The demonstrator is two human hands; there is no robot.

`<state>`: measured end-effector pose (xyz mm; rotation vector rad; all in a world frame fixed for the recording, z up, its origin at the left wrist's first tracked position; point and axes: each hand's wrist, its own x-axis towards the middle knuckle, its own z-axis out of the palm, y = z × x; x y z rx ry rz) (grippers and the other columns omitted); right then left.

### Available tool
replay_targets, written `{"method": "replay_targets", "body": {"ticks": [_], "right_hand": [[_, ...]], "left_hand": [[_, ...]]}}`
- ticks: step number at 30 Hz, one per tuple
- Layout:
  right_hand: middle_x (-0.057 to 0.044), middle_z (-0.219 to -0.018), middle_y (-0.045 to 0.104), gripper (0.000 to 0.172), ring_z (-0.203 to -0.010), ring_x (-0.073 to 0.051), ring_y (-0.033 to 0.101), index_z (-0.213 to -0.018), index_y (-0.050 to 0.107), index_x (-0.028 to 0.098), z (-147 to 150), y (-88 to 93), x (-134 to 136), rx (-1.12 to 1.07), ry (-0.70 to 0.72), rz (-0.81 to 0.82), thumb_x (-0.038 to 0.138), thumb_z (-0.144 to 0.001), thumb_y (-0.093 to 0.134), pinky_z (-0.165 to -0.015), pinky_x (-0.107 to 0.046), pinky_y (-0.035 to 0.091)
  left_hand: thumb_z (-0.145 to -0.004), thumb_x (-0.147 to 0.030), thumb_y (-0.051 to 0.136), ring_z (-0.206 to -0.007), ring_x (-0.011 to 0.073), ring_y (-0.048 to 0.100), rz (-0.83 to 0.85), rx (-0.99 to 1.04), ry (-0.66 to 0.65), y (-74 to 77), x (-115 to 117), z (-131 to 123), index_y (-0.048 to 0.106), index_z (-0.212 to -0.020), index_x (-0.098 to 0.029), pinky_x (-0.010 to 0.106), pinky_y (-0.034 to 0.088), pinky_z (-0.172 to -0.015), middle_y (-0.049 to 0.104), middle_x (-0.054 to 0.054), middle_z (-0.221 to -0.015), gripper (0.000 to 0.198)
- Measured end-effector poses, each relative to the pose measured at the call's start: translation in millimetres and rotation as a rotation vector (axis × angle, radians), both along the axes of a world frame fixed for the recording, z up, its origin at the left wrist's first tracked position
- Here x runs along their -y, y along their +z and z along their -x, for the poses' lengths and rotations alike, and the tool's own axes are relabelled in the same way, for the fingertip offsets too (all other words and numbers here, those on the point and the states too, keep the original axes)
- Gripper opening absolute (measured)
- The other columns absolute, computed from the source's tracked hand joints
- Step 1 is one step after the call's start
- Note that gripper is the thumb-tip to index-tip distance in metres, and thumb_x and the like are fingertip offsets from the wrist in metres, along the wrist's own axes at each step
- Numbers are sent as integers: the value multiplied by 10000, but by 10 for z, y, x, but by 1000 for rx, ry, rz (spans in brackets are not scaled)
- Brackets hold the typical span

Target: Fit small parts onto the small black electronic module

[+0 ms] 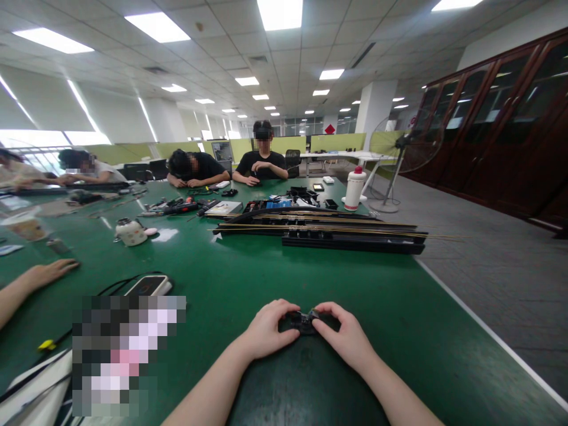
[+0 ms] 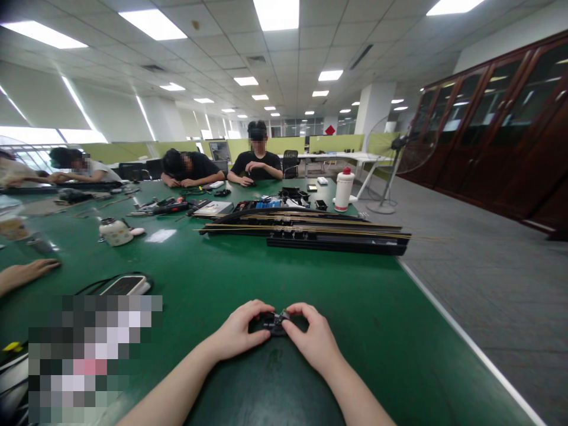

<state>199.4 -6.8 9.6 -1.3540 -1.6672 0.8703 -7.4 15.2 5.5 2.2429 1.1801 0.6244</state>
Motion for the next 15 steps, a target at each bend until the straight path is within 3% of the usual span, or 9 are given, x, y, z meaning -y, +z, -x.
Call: {"method": "replay_targets", "body": {"ticks": [15], "right_hand": [[-43, -865, 678, 161, -854, -203, 633, -859, 580, 203, -16, -68, -46, -153, -28, -32, 319, -747, 589, -827, -355, 479]], "left_hand": [[-715, -235, 627, -935, 215, 548, 3, -1, -3, 17, -3, -5, 577, -1113, -224, 335, 446, -852, 614, 36, -1023, 402]]}}
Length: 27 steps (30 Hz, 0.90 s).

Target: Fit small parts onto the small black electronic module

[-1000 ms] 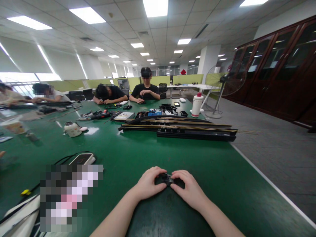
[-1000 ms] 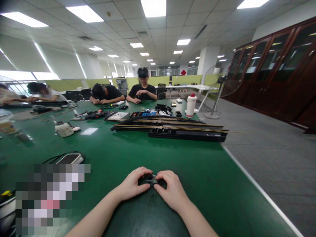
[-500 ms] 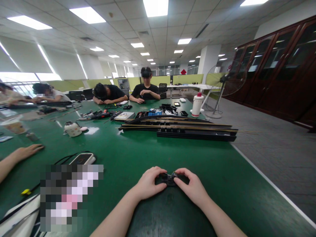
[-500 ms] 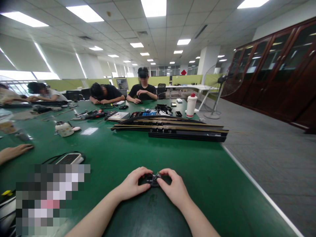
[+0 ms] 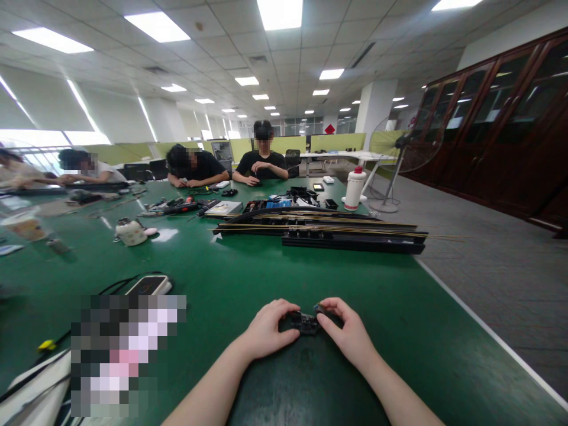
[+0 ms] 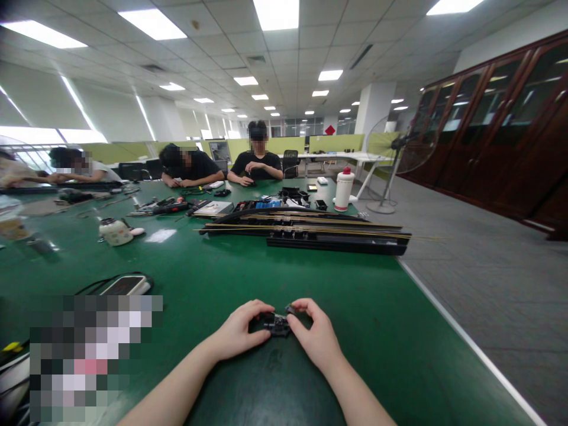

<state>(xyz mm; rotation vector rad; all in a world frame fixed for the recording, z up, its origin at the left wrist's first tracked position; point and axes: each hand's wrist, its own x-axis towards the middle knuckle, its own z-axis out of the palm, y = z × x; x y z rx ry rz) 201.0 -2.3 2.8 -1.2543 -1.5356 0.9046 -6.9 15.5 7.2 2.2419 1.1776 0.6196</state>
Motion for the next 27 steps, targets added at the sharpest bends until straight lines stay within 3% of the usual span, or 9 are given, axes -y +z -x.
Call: {"method": "replay_targets", "body": {"ticks": [27], "right_hand": [[-67, -867, 686, 348, -868, -235, 633, -852, 585, 206, -13, -32, -48, -212, -96, 65, 470, -645, 679, -850, -396, 450]], "left_hand": [[-711, -233, 650, -933, 205, 551, -14, 10, -3, -21, -4, 8, 583, -1105, -224, 318, 442, -850, 616, 26, -1023, 400]]}}
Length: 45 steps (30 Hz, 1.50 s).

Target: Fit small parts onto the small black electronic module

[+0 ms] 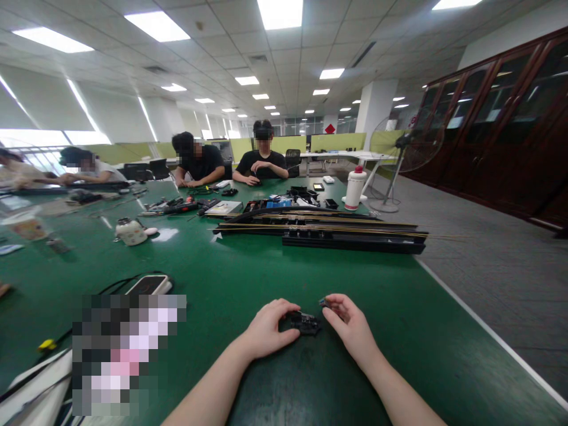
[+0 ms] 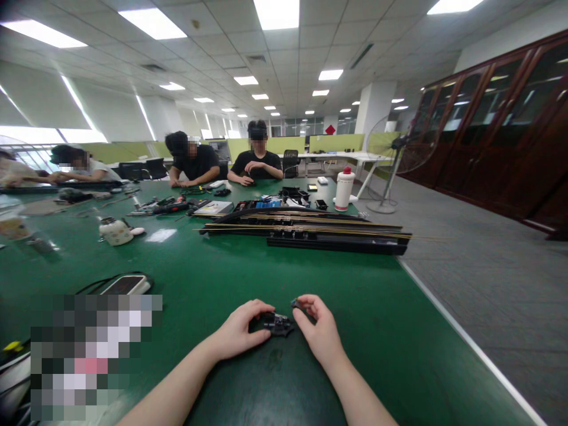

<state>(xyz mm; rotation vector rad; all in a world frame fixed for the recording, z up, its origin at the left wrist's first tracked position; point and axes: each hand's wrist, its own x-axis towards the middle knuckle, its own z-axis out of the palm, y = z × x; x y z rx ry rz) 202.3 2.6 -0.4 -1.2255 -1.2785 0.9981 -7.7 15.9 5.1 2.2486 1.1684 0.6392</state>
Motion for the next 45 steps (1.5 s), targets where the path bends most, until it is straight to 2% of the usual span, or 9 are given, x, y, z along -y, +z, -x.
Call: {"method": "replay_targets", "body": {"ticks": [18, 30, 45], "right_hand": [[-89, -851, 694, 371, -853, -243, 643, -851, 589, 198, -11, 20, 2, -81, -19, -21, 482, -638, 698, -832, -404, 484], [-90, -900, 708, 390, -937, -258, 649, -930, 608, 202, -16, 58, 10, -146, -15, 26, 446, -640, 699, -885, -413, 481], [-86, -888, 707, 399, -916, -255, 652, -907, 624, 198, -15, 83, 17, -134, -19, 35, 483, -635, 686, -879, -409, 487]], "left_hand": [[-712, -246, 646, -918, 206, 548, 0, 1, 1, -2, 3, 6, 580, -1113, -232, 321, 443, -842, 614, 28, -1016, 406], [-712, -239, 650, -933, 208, 550, 5, -6, 2, 5, 1, 3, 578, -1112, -236, 317, 446, -838, 613, 26, -1017, 407], [-721, -257, 634, -932, 209, 545, 19, -10, 5, 14, 5, 4, 576, -1120, -229, 322, 442, -846, 610, 34, -1028, 403]]}}
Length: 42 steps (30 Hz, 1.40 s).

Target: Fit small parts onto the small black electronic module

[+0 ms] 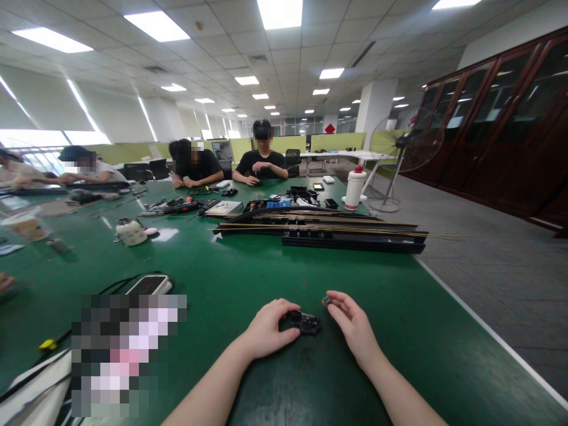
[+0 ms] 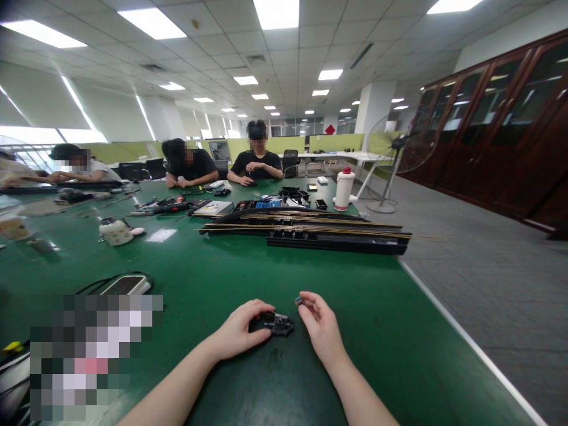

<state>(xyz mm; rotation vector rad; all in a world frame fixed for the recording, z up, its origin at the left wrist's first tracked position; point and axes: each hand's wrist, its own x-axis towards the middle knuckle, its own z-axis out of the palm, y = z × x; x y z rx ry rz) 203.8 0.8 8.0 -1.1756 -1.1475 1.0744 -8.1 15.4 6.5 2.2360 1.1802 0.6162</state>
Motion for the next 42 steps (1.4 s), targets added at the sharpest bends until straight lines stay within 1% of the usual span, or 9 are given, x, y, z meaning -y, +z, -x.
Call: {"method": "replay_targets", "body": {"ticks": [11, 18, 22, 25, 29, 33, 36, 39, 42], "right_hand": [[-88, -866, 711, 450, -892, -261, 660, -882, 629, 197, 13, 8, -2, -4, 0, -6, 553, -613, 694, -870, -421, 494], [-100, -916, 708, 400, -886, -245, 655, -896, 645, 184, 10, -78, -17, 67, 15, -35, 497, -651, 691, -866, -417, 493], [-95, -945, 705, 366, -923, -247, 645, -954, 632, 190, 19, -112, -8, 136, 31, -62, 429, -683, 686, -896, -437, 467], [-82, -953, 700, 300, -929, -241, 637, -960, 634, 199, 41, -95, 26, 224, 63, -83, 375, -718, 654, -904, -439, 457], [-67, -971, 684, 215, -942, -234, 618, -933, 666, 224, 84, -23, 94, 394, 104, -137, 306, -739, 625, -899, -416, 457], [-51, -913, 685, 176, -919, -237, 595, -912, 678, 254, 130, 43, 148, 597, 219, -261, 238, -748, 616, -862, -417, 457], [-46, -909, 686, 193, -918, -242, 576, -914, 669, 252, 158, 65, 173, 750, 282, -311, 182, -741, 617, -850, -424, 436], [-51, -934, 674, 198, -927, -239, 566, -931, 652, 239, 169, 62, 188, 811, 280, -330, 159, -760, 590, -842, -412, 430], [-56, -939, 666, 193, -924, -235, 564, -938, 643, 233, 164, 44, 191, 825, 264, -339, 158, -775, 571, -828, -401, 433]], "left_hand": [[-727, -243, 641, -935, 204, 549, -6, 24, 8, 0, 7, 1, 578, -1116, -229, 315, 445, -844, 610, 29, -1020, 394], [-734, -248, 643, -935, 201, 552, -8, 20, 6, -8, 3, 3, 575, -1117, -228, 317, 446, -846, 608, 28, -1029, 389], [-741, -269, 647, -934, 207, 552, -3, 14, 0, -4, 2, 6, 574, -1117, -223, 326, 448, -846, 610, 36, -1034, 386], [-747, -284, 647, -916, 205, 552, -5, 10, 5, -2, 1, 11, 574, -1116, -225, 326, 453, -832, 611, 35, -1028, 381], [-746, -283, 651, -920, 204, 552, -2, 3, -3, -1, -3, 20, 568, -1121, -226, 323, 457, -828, 609, 34, -1031, 388], [-756, -284, 645, -952, 207, 552, -11, 15, -6, -17, -8, 18, 571, -1119, -224, 328, 451, -855, 607, 38, -1041, 375], [-767, -282, 636, -955, 207, 555, -21, 37, -6, -35, -11, 11, 573, -1111, -214, 332, 451, -863, 608, 44, -1034, 357], [-766, -272, 642, -946, 202, 557, -21, 46, -9, -42, -15, 4, 576, -1102, -206, 321, 458, -849, 608, 45, -1023, 349], [-766, -273, 646, -922, 195, 560, -14, 39, -11, -35, -18, -3, 579, -1102, -206, 310, 465, -827, 610, 43, -1014, 349]]}}
